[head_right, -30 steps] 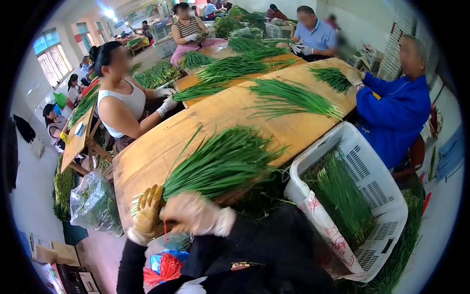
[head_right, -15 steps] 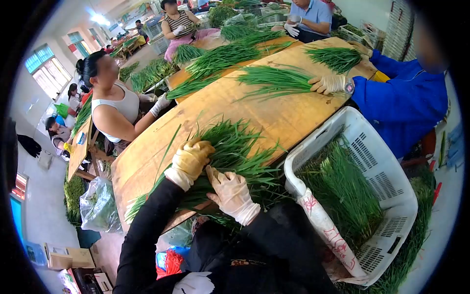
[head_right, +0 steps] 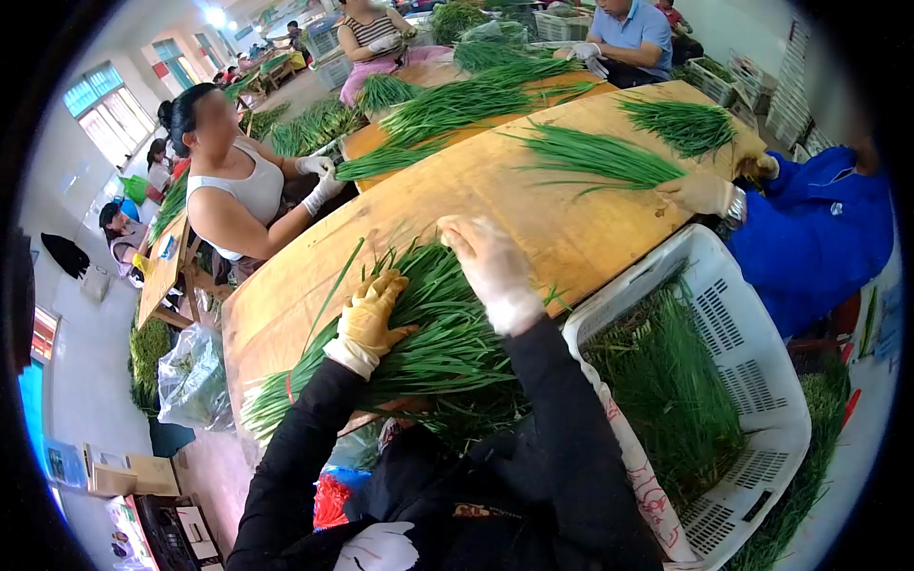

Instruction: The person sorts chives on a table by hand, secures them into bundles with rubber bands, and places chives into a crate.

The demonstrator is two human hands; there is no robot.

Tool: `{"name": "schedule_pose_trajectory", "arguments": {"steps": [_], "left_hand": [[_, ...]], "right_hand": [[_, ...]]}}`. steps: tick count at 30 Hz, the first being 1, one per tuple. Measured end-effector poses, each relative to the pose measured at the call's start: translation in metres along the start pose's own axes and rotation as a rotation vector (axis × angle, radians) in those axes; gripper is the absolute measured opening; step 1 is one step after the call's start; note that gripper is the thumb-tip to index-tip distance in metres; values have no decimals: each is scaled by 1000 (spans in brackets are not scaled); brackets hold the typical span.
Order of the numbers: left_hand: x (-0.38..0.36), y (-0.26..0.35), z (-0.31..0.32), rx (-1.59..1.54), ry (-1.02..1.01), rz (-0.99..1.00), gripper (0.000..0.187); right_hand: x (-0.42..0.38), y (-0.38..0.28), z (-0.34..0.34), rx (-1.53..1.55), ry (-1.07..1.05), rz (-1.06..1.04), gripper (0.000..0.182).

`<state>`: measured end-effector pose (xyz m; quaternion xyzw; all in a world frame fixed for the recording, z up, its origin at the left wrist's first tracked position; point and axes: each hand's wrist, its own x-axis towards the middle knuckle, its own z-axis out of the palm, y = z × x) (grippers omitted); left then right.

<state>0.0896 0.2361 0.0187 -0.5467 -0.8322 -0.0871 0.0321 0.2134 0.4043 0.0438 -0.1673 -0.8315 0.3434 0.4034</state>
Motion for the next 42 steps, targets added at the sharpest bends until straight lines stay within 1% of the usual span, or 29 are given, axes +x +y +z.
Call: {"name": "schedule_pose_trajectory", "arguments": {"steps": [1,2,4,5,6,7,8,9,11,12,13,14,15,16,19,20,23,24,25,27,28,29,31,32,33,36,38,41,42], "left_hand": [[-1,0,1,-4,2,-3,71],[0,-1,2,-7,12,0,72],[0,-2,3,-21,9,-4,75],[0,-3,3,-25,14,-6,75],[0,-2,2,-56,24,-8,75],[-1,-1,1,-87,32,-13,76],[-2,0,-2,-123,39,-9,75],[-3,1,-5,-128,40,-13,75],[-4,1,-8,-289,164,85,66],[-3,-2,-6,-433,209,119,48],[0,-9,5,-435,208,119,48],[3,-19,20,-411,217,143,41],[6,-16,15,-388,226,167,33],[3,-9,7,-233,201,129,28],[4,-6,4,-194,153,95,35],[5,-6,7,-184,152,72,40],[4,-5,7,-180,99,29,44],[3,-4,8,-179,98,28,44],[3,-4,8,-172,92,29,45],[3,-3,9,-166,87,30,46],[2,-3,10,-160,87,34,47],[2,-3,11,-155,87,37,48],[2,-5,12,-188,101,36,48],[2,-6,13,-221,112,37,47],[4,-7,16,-222,115,37,47],[12,-12,19,-277,64,-38,43],[18,-14,14,-252,-75,-62,38],[25,-5,5,-128,-84,-40,38],[27,-5,6,-102,-95,-20,32]], "right_hand": [[10,8,8,10,-112,37,25],[18,16,13,7,-115,32,25],[31,14,22,-435,-644,382,29],[27,23,27,-440,-646,378,29],[15,40,34,-332,-564,256,32],[7,37,35,-221,-484,136,35],[-1,36,31,-73,-525,277,37],[-7,42,32,2,-510,338,38],[-24,53,36,38,-400,345,42],[-36,63,40,182,-339,331,53],[-42,59,39,180,-339,333,53],[-48,55,37,239,-277,383,58],[-54,53,36,298,-215,433,63],[-59,54,37,283,-193,390,72],[-72,42,35,331,-151,465,79],[-76,38,34,338,-148,440,82],[-76,38,24,247,-188,353,81],[-69,37,19,288,-193,456,76],[-64,36,15,357,-107,451,58],[-52,51,20,325,198,112,39],[-41,30,9,125,215,50,15],[-35,25,8,125,214,48,15],[-27,18,7,-210,-484,394,20],[-30,24,14,-387,-520,221,31],[-29,24,21,-366,-544,216,37],[-31,21,31,-367,-553,296,42],[-38,15,32,-266,-587,488,44],[-51,13,28,-206,-510,487,45],[-55,17,30,-198,-480,487,48]]}}
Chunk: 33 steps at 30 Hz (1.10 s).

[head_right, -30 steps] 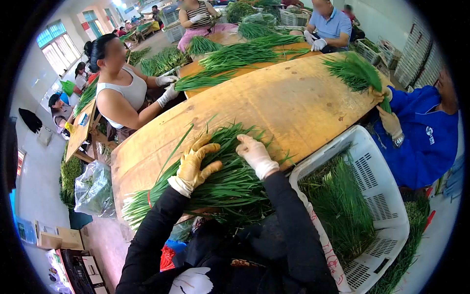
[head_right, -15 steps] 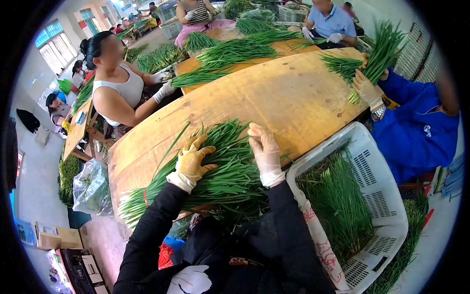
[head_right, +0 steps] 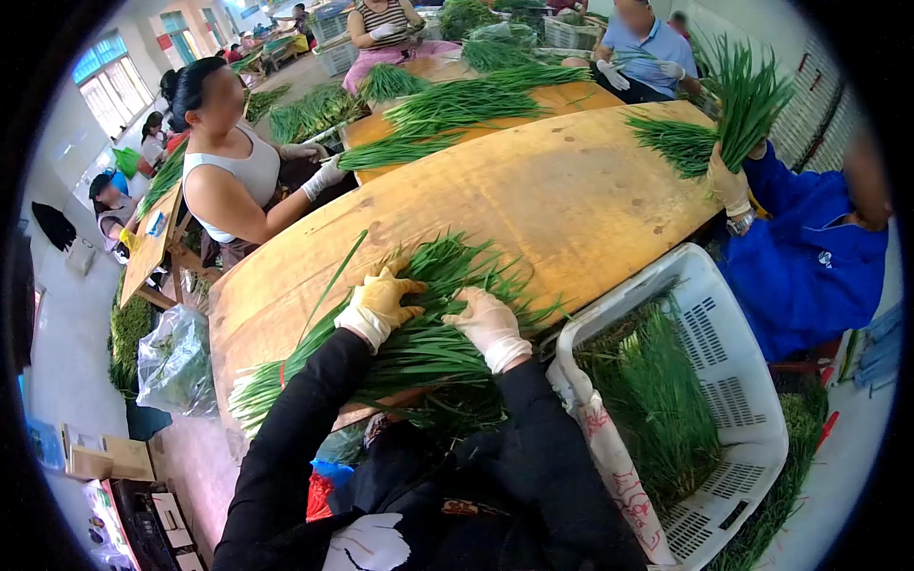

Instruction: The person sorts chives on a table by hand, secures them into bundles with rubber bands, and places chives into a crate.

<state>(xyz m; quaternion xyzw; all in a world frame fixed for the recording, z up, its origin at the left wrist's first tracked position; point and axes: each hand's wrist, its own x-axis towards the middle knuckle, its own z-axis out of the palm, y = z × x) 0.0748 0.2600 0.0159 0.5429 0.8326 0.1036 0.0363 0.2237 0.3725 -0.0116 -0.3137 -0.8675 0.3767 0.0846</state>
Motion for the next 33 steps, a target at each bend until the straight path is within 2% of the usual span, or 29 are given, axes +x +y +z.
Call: {"name": "schedule_pose_trajectory", "arguments": {"steps": [1,3,4,5,7,11,12,13,15,16,18,21,22,24,25,27,28,29,31,33], "left_hand": [[3,-2,2,-2,2,3,32],[8,-9,7,-265,-85,-56,26],[9,-11,9,-327,-47,-57,22],[11,-16,13,-330,-45,-56,22],[15,-22,15,-540,-115,-104,22],[11,-29,22,-707,-24,-97,25],[10,-27,18,-708,-23,-97,25],[9,-24,13,-789,-78,-162,20],[9,-24,13,-871,-134,-226,15],[10,-26,17,-867,-129,-221,15],[10,-27,20,-865,-126,-216,16],[9,-24,17,-861,-100,-243,19],[9,-24,18,-860,-106,-233,21],[9,-25,19,-861,-109,-228,23],[8,-25,20,-849,-83,-209,23],[8,-27,23,-839,-60,-191,22],[9,-28,25,-797,-14,-136,21],[10,-28,28,-753,28,-80,20],[11,-26,28,-781,11,-79,17],[12,-28,29,-759,30,-22,15]], "right_hand": [[-1,5,4,-3,3,2,48],[-5,11,8,58,42,-37,49],[-9,9,10,75,99,-50,40],[-10,11,10,72,99,-50,40],[-11,13,12,116,132,-100,41],[-10,21,8,207,109,-211,42],[-10,20,0,221,87,-152,42],[-8,18,-6,196,193,-216,34],[1,6,-17,116,737,-446,27],[3,-2,-23,114,737,-446,27],[8,-16,-29,-71,706,-629,28],[22,-24,-25,-240,373,-508,38],[26,-26,-22,-240,373,-511,38],[33,-31,-19,-511,155,-436,39],[35,-33,-19,-511,153,-439,39],[38,-36,-22,-539,54,-551,33],[39,-43,-21,-631,-22,-523,27],[40,-40,-20,-629,-26,-519,27],[42,-30,-15,-539,83,-772,24],[41,-17,-8,-505,134,-787,22]]}}
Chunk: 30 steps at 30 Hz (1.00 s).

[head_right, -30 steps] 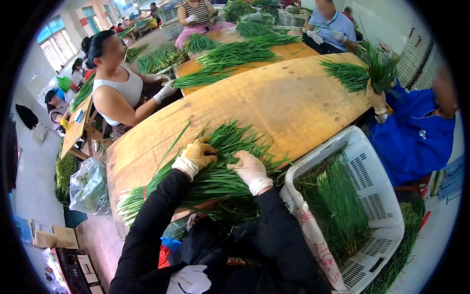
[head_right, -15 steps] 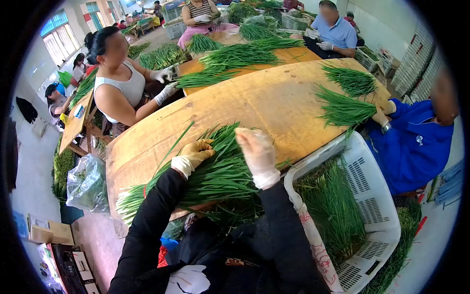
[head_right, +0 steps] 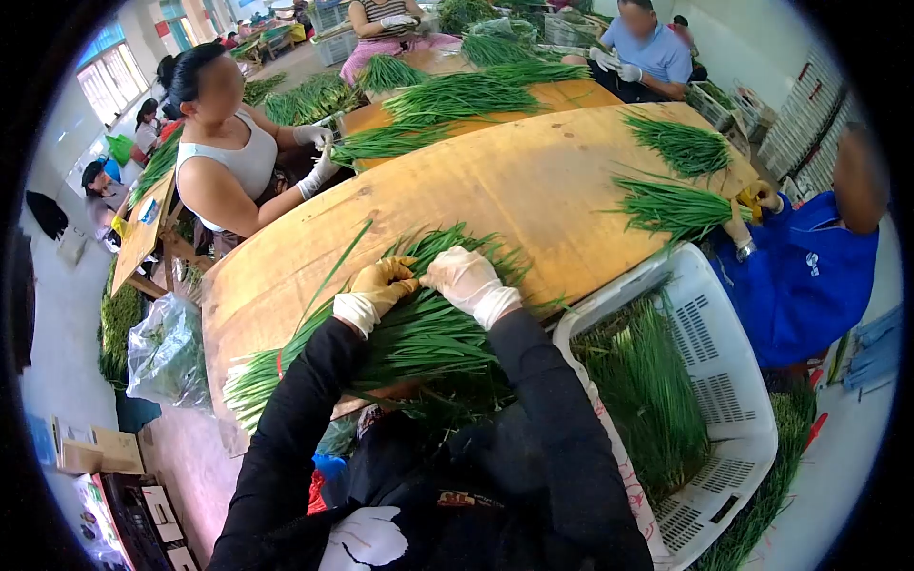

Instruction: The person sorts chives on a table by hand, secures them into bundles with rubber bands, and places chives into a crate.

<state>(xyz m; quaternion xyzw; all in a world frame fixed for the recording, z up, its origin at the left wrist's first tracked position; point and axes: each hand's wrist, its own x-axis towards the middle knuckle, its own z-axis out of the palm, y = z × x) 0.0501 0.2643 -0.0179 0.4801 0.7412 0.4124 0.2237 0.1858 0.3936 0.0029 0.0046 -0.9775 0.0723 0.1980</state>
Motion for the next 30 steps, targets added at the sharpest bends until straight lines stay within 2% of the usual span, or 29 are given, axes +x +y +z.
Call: {"name": "schedule_pose_trajectory", "arguments": {"steps": [2,3,4,5,6,7,8,9,10,12,13,14,15,16,17,18,20,21,22,23,24,26,28,30], "left_hand": [[-2,-1,-1,7,-21,22,14],[-2,-1,0,20,-14,38,12],[-3,-2,0,34,-9,53,11],[-2,-1,0,59,5,41,11],[-3,-3,0,-78,25,2,18],[1,-7,-4,-59,43,108,25],[7,-9,-6,-41,62,215,32],[-12,34,-13,165,135,143,51],[-17,47,-14,354,94,201,79],[-43,97,-14,745,-137,164,105],[-54,111,-6,889,-235,118,112],[-60,118,-1,1035,-332,69,118],[-61,113,1,1093,-358,3,121],[-62,105,-4,1089,-199,53,117],[-55,76,-12,697,-178,96,109],[-43,41,-23,306,-156,136,101],[-21,4,-42,137,-138,25,79],[-18,8,-53,53,-172,-103,60],[-14,15,-60,-63,-263,-227,53],[-12,23,-63,-61,-307,-292,52],[-13,39,-66,-58,-351,-358,50],[-13,34,-68,-90,-333,-413,49],[-13,30,-71,-123,-318,-469,49],[-14,30,-72,-183,-355,-437,47]], "right_hand": [[-10,4,15,1155,332,433,23],[-14,17,24,1602,554,401,27],[-20,11,2,1306,663,740,32],[-34,6,-28,1365,626,687,34],[-52,1,-50,1502,512,545,35],[-73,4,-63,1491,270,348,36],[-96,13,-69,1738,-95,295,30],[-109,8,-73,1501,-357,345,30],[-119,4,-77,1248,-600,387,35],[-139,5,-77,614,-480,477,50],[-149,5,-74,584,-321,581,42],[-152,5,-73,586,-321,582,42],[-155,5,-72,773,-237,680,37],[-156,4,-71,962,-149,774,33],[-156,0,-72,847,-98,747,25],[-158,0,-67,853,-92,745,25],[-164,0,-57,881,102,728,20],[-165,-2,-56,883,105,725,20],[-167,-5,-56,1009,132,781,18],[-167,-6,-56,1136,162,834,16],[-167,-7,-57,1138,166,828,16],[-166,-10,-63,1052,160,820,15],[-164,-10,-63,1092,202,827,16],[-157,-6,-56,1178,417,807,16]]}}
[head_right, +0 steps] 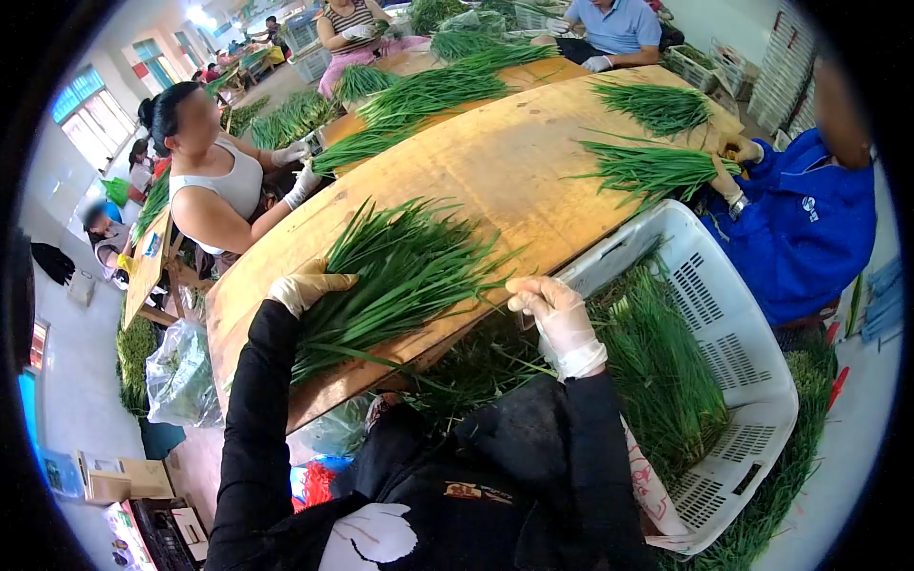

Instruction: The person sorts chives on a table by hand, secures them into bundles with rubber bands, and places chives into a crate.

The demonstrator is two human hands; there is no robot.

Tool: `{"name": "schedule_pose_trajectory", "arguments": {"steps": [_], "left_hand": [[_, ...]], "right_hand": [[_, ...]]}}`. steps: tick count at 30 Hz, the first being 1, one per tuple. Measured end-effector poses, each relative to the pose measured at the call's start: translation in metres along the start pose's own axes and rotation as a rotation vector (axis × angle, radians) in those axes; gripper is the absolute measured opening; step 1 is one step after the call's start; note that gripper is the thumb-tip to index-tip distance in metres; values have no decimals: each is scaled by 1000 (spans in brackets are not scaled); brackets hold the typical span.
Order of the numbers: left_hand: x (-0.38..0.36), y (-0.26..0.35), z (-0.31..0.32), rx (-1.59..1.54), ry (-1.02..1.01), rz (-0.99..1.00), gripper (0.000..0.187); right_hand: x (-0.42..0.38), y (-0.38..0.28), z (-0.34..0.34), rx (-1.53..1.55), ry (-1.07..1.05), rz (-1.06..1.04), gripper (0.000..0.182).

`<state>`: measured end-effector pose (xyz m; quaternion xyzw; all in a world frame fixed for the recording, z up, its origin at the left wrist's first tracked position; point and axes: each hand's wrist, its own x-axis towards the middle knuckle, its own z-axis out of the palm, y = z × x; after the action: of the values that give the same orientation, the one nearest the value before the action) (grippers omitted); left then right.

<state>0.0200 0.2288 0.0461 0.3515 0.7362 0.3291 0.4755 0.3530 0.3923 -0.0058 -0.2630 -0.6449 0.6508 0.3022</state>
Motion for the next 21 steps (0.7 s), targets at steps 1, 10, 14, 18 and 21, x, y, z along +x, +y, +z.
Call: {"name": "schedule_pose_trajectory", "arguments": {"steps": [1,10,14,18,21], "left_hand": [[-1,1,1,1,1,1,47],[-8,-2,4,-124,99,-53,42],[-11,-1,6,-150,127,-10,41],[-18,7,9,-215,100,-63,39],[20,-44,-10,-82,187,-14,42]], "right_hand": [[5,2,5,-3,46,-50,15],[36,-30,31,-63,100,66,25],[45,-22,42,-103,116,-4,20],[54,-17,51,-65,167,-100,21],[58,-29,55,-112,-24,55,18]]}}
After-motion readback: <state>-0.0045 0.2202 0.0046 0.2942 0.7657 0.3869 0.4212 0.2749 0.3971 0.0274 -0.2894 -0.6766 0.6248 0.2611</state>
